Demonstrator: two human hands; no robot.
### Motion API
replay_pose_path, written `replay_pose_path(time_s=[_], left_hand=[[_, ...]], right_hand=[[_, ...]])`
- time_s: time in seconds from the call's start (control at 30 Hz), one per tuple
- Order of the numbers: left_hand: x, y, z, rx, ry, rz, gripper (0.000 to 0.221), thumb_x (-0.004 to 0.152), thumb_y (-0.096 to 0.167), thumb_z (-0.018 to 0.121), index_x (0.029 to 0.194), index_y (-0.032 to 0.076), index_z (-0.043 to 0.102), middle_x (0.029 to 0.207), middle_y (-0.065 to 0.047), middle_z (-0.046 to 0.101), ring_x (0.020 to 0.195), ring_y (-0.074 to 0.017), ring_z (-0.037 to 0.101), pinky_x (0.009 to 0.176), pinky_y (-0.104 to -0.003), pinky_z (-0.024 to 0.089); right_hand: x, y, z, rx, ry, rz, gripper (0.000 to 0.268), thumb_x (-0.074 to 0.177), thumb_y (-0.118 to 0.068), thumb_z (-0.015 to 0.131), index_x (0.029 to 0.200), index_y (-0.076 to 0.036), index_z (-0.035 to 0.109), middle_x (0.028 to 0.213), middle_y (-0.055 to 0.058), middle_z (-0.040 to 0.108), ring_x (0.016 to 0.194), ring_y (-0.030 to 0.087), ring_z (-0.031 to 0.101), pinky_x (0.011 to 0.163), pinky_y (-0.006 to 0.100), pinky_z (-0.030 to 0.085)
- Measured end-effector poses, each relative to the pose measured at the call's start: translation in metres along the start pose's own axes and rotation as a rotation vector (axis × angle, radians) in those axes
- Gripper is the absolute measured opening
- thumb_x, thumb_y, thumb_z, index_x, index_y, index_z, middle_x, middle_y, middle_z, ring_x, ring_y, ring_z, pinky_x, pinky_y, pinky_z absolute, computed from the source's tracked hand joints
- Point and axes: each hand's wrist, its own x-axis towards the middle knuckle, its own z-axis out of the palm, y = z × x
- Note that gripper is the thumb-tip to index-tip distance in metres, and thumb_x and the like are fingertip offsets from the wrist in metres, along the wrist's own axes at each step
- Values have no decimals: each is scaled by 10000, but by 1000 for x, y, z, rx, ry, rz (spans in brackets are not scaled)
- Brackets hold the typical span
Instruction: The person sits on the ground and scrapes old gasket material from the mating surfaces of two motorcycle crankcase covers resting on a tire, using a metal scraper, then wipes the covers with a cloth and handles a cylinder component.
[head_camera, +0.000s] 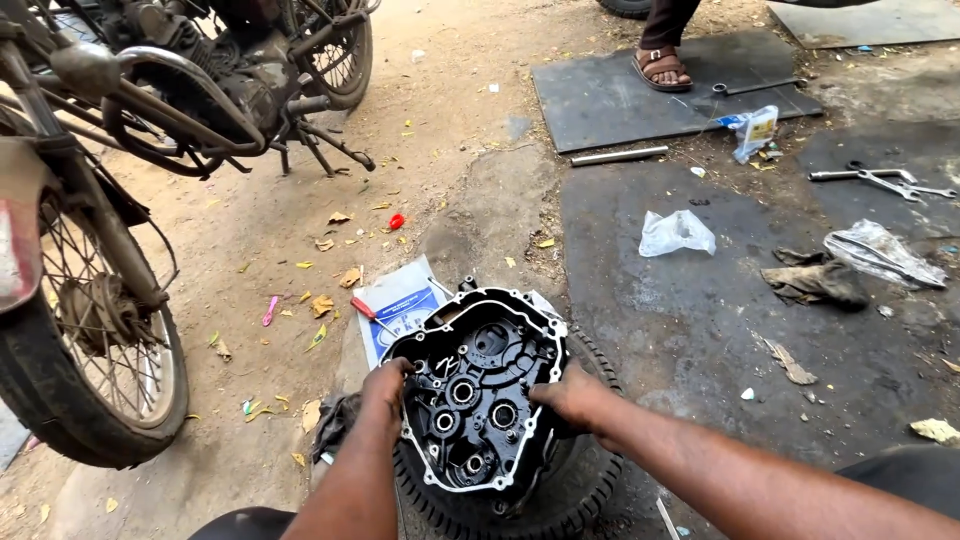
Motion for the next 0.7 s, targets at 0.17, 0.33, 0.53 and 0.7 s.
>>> replay_pose_path(time_s=[0.17,0.33,0.53,0.7], left_hand=[[-10,1,-1,51,23,10,281,776,170,693,997,4,638,868,-122,631,734,-239,579,665,-392,472],[-26,5,-1,74,7,-32,335,790,181,664,1053,-23,632,938,-168,644,807,-273,602,724,-438,511],[-21,1,-2,84,11,-9,330,808,185,675,1073,-9,643,973,-143,668,834,-249,631,732,-406,509],[-34,5,-2,-38,-22,-54,326,803,171,651,1069,-16,625,919,-184,655,716,-293,626,651,-444,536]], right_hand=[[-6,-10,6,-8,46,48,968,893,-201,736,1556,29,69,1146,216,693,868,250,727,674,369,636],[-21,-19,10,55,19,136,1035,927,-172,675,1618,-35,-83,1195,265,702,859,257,699,675,358,625],[-14,-19,13,-160,38,117,962,972,-291,642,1614,-31,-25,1364,229,592,1059,292,721,794,397,673],[-2,-10,16,-310,77,68,926,966,-331,619,1613,-3,43,1447,283,547,1237,348,656,1050,440,573]])
